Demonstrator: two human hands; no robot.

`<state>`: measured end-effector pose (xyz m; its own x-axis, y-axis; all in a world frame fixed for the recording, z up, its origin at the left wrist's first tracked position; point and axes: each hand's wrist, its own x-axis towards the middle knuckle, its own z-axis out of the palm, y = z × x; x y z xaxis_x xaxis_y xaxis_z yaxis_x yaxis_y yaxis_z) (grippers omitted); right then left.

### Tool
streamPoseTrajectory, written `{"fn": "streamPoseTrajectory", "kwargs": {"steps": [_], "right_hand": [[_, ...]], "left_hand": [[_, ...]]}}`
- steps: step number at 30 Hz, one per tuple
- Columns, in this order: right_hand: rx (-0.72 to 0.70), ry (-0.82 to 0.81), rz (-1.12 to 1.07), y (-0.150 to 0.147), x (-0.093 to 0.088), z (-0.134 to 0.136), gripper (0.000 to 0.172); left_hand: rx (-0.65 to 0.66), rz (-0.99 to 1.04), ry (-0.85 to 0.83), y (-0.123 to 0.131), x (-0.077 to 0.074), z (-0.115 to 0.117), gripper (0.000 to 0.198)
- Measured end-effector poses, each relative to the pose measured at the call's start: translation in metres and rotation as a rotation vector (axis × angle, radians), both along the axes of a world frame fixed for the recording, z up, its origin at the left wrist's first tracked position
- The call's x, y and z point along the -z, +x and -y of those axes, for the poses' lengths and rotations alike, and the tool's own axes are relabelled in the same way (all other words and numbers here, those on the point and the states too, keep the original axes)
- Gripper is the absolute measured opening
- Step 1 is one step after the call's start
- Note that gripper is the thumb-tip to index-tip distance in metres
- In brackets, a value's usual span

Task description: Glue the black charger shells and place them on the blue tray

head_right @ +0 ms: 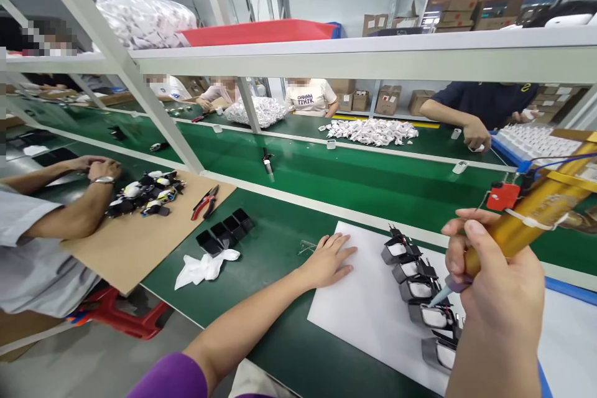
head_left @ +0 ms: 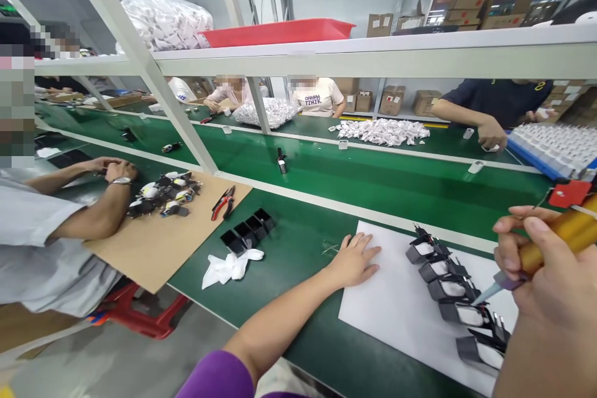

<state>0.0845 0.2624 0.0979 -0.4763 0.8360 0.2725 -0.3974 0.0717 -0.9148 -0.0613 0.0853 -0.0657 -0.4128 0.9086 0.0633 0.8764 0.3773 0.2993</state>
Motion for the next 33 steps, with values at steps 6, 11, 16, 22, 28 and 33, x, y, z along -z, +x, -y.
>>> {"fn": "streamPoseTrajectory", "kwargs": {"steps": [6,11,16,22,28,33], "right_hand": [[0.028,0.002,-0.001,-0.0019,-0.0018,0.001,0.012],[0.028,-0.013,0.001,-0.0013,-0.0027,0.0025,0.014],[0.019,-0.018,0.004,-0.0001,-0.0028,0.0041,0.015],[0.0,0.002,-0.013,-0.0007,-0.0033,0.0048,0.014],[-0.008,-0.005,-0.017,-0.0007,-0.0032,0.003,0.015],[-0.005,0.018,-0.025,-0.0006,-0.0016,0.0018,0.013]], "left_hand": [[-0.009,-0.002,-0.017,0.003,-0.0008,-0.0008,0.046],[-0.001,-0.009,-0.026,0.0026,-0.0007,-0.001,0.046],[0.011,-0.026,-0.016,0.0007,0.0017,-0.0012,0.047],[0.004,-0.04,-0.003,0.0007,0.0025,-0.0016,0.048],[-0.003,-0.034,-0.001,-0.0002,0.003,-0.0018,0.048],[0.013,-0.015,0.021,-0.0018,0.0026,-0.0004,0.047]]}}
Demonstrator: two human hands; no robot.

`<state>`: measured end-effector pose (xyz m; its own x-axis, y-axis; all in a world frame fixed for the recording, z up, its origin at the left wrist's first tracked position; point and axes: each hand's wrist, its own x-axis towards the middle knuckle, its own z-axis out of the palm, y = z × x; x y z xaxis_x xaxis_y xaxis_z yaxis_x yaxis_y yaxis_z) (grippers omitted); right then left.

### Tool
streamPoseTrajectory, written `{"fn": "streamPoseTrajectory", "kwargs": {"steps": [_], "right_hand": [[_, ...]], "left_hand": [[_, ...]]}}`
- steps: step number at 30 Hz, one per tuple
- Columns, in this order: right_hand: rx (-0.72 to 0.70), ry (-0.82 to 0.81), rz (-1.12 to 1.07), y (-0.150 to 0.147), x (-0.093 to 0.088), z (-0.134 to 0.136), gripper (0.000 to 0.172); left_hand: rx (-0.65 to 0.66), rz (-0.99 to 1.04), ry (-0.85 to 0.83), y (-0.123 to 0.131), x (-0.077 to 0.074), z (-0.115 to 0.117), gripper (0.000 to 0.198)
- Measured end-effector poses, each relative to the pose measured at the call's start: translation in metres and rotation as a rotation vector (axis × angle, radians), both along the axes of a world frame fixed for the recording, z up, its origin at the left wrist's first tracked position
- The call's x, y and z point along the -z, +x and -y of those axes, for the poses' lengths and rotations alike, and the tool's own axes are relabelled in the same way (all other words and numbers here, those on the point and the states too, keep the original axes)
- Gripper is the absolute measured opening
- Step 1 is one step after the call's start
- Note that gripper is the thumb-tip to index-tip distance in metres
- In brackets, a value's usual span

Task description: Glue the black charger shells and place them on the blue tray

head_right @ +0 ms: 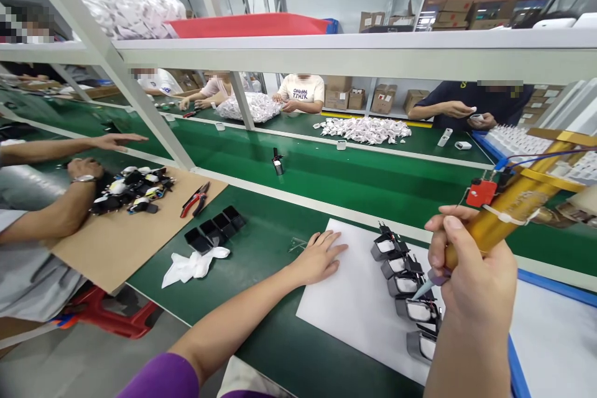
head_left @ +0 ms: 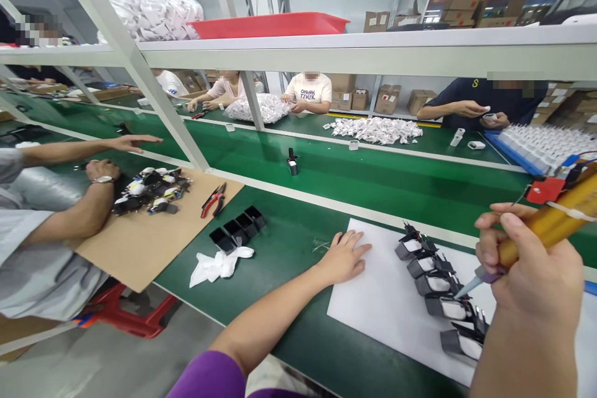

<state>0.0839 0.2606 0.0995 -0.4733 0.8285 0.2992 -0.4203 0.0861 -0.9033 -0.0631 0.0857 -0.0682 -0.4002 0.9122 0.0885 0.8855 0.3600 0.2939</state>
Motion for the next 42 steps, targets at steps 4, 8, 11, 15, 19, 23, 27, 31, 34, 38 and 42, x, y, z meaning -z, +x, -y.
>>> {"fn": "streamPoseTrajectory", "kwargs": {"steps": [4,8,11,15,19,23,27,31,34,38,42], "right_hand": [[-0.008,-0.015,0.005,0.0,-0.001,0.001,0.013],[-0.007,-0.025,0.011,0.001,-0.001,0.001,0.013],[0.003,-0.038,0.017,0.001,-0.001,0.0,0.015],[0.016,-0.047,0.019,0.0,0.0,0.0,0.019],[0.017,-0.042,0.01,-0.001,-0.001,0.0,0.019],[-0.018,-0.05,-0.006,-0.001,-0.002,0.001,0.017],[-0.084,-0.07,-0.01,0.0,-0.002,0.002,0.019],[-0.137,-0.088,-0.009,0.001,-0.002,0.003,0.023],[-0.186,-0.096,0.01,0.002,-0.002,0.003,0.024],[-0.23,-0.095,0.014,0.002,0.001,0.0,0.023],[-0.206,-0.093,-0.016,0.0,0.006,-0.004,0.024]], "left_hand": [[0.007,0.006,-0.003,0.0,-0.002,0.0,0.048],[-0.001,0.015,-0.001,0.001,-0.004,0.0,0.047],[0.001,0.02,0.001,0.001,-0.004,0.0,0.047],[0.004,0.03,-0.001,-0.001,-0.004,-0.001,0.047],[0.025,0.098,-0.003,-0.005,-0.009,0.003,0.048],[-0.019,0.303,0.13,-0.02,-0.019,0.009,0.05],[-0.251,0.339,0.259,-0.066,-0.027,0.008,0.044],[-0.581,0.306,0.383,-0.137,-0.037,-0.001,0.036],[-0.766,0.273,0.488,-0.183,-0.046,-0.012,0.04],[-0.843,0.31,0.559,-0.213,-0.054,-0.029,0.045],[-0.804,0.376,0.57,-0.215,-0.056,-0.04,0.037]]}}
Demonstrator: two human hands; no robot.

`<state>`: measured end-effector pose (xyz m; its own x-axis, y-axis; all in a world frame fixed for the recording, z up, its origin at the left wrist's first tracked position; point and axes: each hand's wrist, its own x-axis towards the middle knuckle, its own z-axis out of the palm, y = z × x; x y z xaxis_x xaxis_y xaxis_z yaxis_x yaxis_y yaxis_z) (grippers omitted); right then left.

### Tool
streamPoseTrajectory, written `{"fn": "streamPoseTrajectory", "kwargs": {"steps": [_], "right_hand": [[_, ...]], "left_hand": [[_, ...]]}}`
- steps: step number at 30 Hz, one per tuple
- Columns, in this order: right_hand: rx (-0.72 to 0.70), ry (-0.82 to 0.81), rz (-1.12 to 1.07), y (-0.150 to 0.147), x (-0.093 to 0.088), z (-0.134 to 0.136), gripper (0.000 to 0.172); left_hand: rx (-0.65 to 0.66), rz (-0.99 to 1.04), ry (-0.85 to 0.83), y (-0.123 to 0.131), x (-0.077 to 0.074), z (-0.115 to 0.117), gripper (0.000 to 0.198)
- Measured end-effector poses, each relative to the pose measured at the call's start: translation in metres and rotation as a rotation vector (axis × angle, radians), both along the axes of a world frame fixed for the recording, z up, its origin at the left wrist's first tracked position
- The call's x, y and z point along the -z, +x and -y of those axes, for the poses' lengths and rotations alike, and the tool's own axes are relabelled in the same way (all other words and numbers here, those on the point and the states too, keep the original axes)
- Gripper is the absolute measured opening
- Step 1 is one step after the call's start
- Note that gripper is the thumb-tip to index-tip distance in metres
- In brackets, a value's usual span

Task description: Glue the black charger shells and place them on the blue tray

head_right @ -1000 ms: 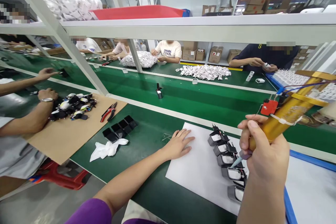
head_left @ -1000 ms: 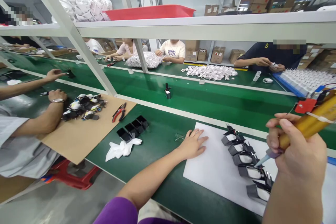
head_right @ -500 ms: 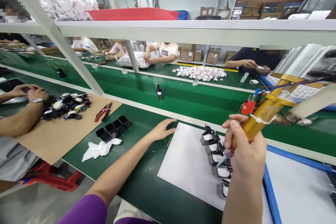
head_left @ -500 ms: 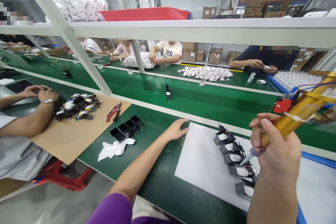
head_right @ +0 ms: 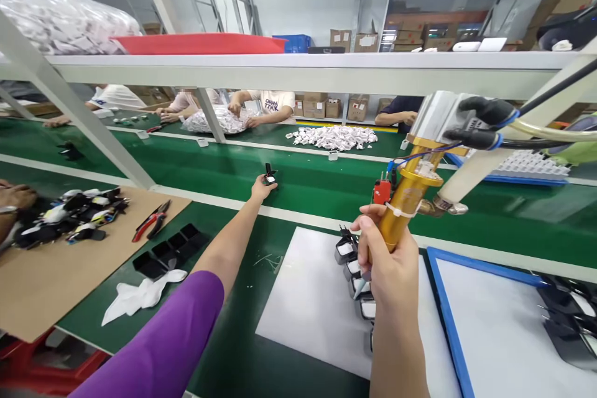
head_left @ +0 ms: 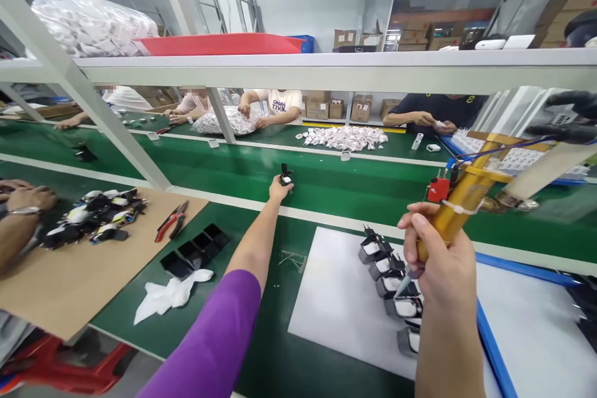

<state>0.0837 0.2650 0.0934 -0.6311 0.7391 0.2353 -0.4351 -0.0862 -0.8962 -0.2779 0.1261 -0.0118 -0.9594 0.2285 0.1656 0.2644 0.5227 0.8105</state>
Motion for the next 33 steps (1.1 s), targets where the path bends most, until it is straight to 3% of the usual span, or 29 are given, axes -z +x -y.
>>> {"fn": "streamPoseTrajectory", "kwargs": {"steps": [3,6,10,14,17,21,24,26,28,33], "right_hand": [[0.036,0.018,0.009,-0.002,0.001,-0.002,0.024],[0.069,0.049,0.002,-0.002,0.0,-0.002,0.023],[0.105,0.096,-0.023,-0.002,-0.004,0.001,0.019],[0.129,0.128,-0.036,-0.001,-0.007,0.004,0.012],[0.131,0.16,-0.063,-0.001,-0.008,0.005,0.009],[0.141,0.189,-0.073,-0.001,-0.009,0.006,0.007],[0.13,0.199,-0.078,-0.001,-0.009,0.006,0.005],[0.123,0.197,-0.084,-0.001,-0.009,0.006,0.005],[0.124,0.189,-0.082,0.0,-0.009,0.006,0.005],[0.097,0.171,-0.071,0.0,-0.01,0.007,0.005]], "left_hand": [[0.095,0.004,0.019,0.015,-0.001,-0.001,0.04],[0.267,0.025,0.03,0.047,0.0,0.007,0.047],[0.562,0.123,0.016,0.117,0.003,0.032,0.063],[0.958,0.203,-0.081,0.19,0.004,0.06,0.068],[1.11,0.219,-0.153,0.225,0.005,0.073,0.066],[1.136,-0.087,-0.32,0.256,0.004,0.076,0.076],[1.113,-0.388,-0.505,0.274,0.002,0.074,0.066],[1.063,-0.448,-0.568,0.282,0.004,0.071,0.061],[1.018,-0.396,-0.514,0.285,0.007,0.071,0.061],[0.903,-0.119,-0.167,0.284,0.02,0.081,0.063]]}}
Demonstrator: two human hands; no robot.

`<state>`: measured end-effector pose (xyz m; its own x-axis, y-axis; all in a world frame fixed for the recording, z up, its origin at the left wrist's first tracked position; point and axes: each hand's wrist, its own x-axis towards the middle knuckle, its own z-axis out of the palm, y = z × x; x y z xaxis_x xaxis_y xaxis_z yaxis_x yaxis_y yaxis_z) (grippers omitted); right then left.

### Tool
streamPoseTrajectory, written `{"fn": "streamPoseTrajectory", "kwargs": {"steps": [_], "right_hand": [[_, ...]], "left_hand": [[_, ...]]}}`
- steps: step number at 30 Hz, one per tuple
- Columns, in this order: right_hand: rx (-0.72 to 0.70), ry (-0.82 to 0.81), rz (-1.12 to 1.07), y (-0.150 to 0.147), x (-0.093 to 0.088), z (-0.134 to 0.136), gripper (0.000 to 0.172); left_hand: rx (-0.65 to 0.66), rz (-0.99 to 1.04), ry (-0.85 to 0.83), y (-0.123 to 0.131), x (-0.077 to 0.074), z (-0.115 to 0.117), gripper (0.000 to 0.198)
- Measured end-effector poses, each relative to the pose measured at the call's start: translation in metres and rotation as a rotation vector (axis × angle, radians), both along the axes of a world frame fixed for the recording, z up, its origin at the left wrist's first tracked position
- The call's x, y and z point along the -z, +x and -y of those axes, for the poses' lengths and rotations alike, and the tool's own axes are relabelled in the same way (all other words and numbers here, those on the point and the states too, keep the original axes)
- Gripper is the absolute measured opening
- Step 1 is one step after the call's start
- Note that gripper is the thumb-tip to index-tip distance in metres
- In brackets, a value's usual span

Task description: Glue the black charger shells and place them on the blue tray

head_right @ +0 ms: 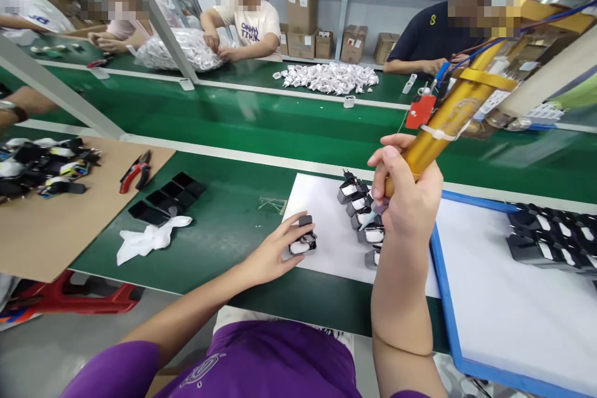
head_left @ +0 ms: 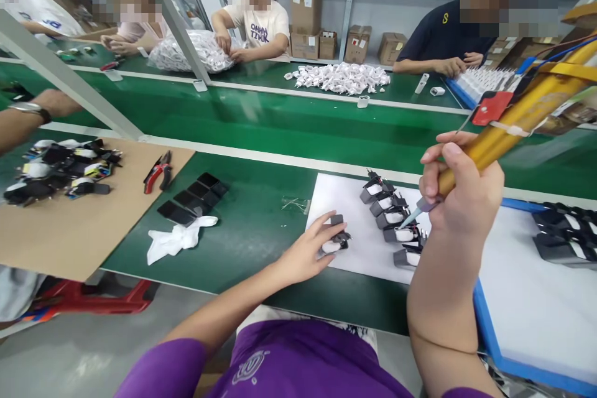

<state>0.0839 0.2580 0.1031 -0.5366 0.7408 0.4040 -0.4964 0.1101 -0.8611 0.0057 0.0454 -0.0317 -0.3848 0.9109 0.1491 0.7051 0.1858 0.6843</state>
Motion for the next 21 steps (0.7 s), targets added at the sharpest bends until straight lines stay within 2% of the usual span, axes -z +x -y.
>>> {"fn": "streamPoseTrajectory", "kwargs": {"steps": [4,7,11,15,21], "right_hand": [[-0.04,-0.014,-0.012,0.001,-0.003,0.004,0.006],[-0.07,-0.032,-0.02,0.003,-0.005,0.009,0.008],[-0.113,-0.01,-0.015,0.006,-0.006,0.016,0.008],[-0.136,0.007,0.011,0.008,-0.006,0.02,0.009],[-0.149,0.002,0.002,0.009,-0.005,0.02,0.014]], "left_hand": [[-0.188,0.118,-0.016,0.004,0.008,0.002,0.047],[-0.235,0.111,-0.073,0.012,0.006,-0.004,0.034],[-0.225,0.105,-0.078,0.023,-0.012,-0.019,0.032],[-0.212,0.072,0.057,0.03,-0.03,-0.036,0.034],[-0.179,0.066,0.174,0.036,-0.044,-0.048,0.038]]}}
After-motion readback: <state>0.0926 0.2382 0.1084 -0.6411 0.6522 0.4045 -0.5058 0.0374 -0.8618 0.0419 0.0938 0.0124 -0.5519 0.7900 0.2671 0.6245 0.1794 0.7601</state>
